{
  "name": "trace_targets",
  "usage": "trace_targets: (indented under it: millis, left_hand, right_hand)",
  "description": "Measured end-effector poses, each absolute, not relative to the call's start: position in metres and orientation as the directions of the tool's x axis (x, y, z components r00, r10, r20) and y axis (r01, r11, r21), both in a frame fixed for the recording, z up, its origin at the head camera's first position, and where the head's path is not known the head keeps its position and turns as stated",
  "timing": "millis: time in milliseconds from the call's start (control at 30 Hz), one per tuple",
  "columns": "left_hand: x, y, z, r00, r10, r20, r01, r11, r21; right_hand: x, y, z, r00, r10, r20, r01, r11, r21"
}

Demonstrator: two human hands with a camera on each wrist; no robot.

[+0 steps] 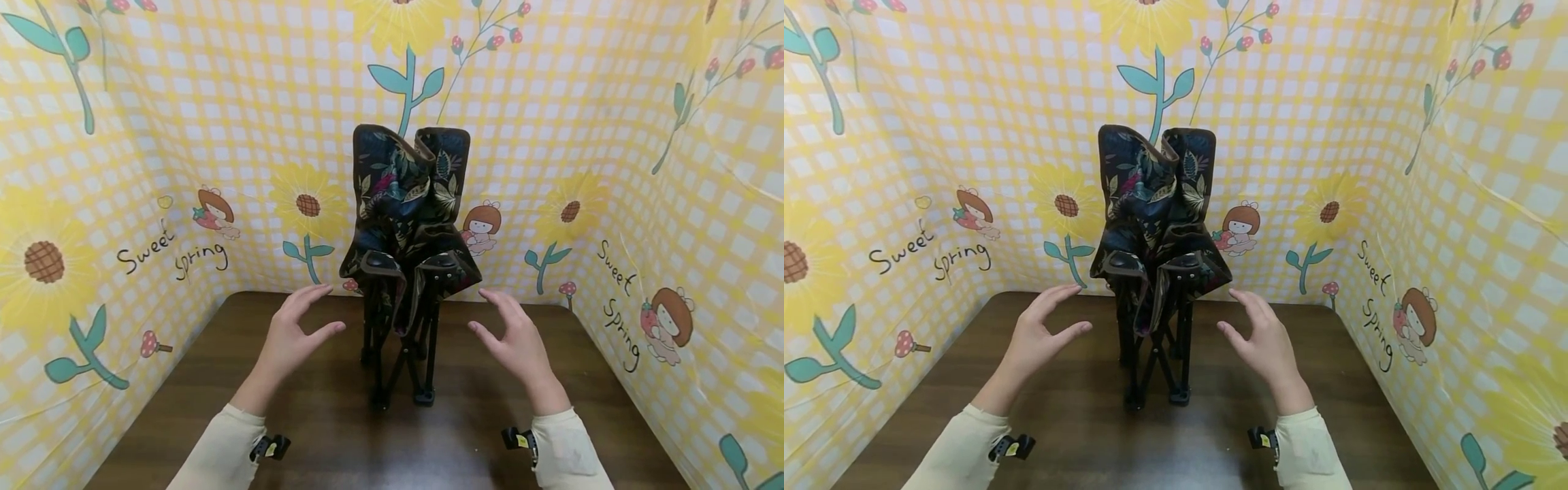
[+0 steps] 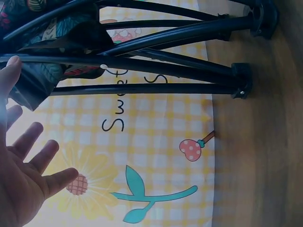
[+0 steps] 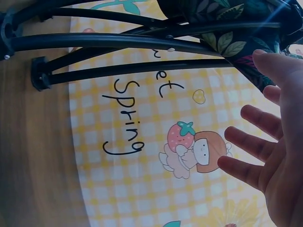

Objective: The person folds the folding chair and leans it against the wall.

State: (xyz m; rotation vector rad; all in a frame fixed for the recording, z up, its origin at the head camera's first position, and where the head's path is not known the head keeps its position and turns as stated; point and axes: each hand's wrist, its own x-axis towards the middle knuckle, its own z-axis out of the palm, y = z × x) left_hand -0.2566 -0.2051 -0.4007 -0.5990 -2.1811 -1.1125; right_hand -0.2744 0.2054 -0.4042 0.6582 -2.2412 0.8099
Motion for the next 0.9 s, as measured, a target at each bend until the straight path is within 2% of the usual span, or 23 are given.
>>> trace_targets:
  millis: [667, 900]
  left_hand:
    - [-0.25, -0.186, -0.439, -0.81, 0.059, 0.583, 0.536, 0.476, 0.697]
    - [-0.248, -0.18, -0.449, -0.823, 0.042, 0.566, 0.523, 0.443, 0.728]
  right_hand:
    - [-0.27, 0.194, -0.429, -0.724, -0.191, 0.663, -0.604, 0.64, -0.476]
    - [-0.268, 0.19, -0.434, -0.751, -0.189, 0.632, -0.593, 0.615, -0.52]
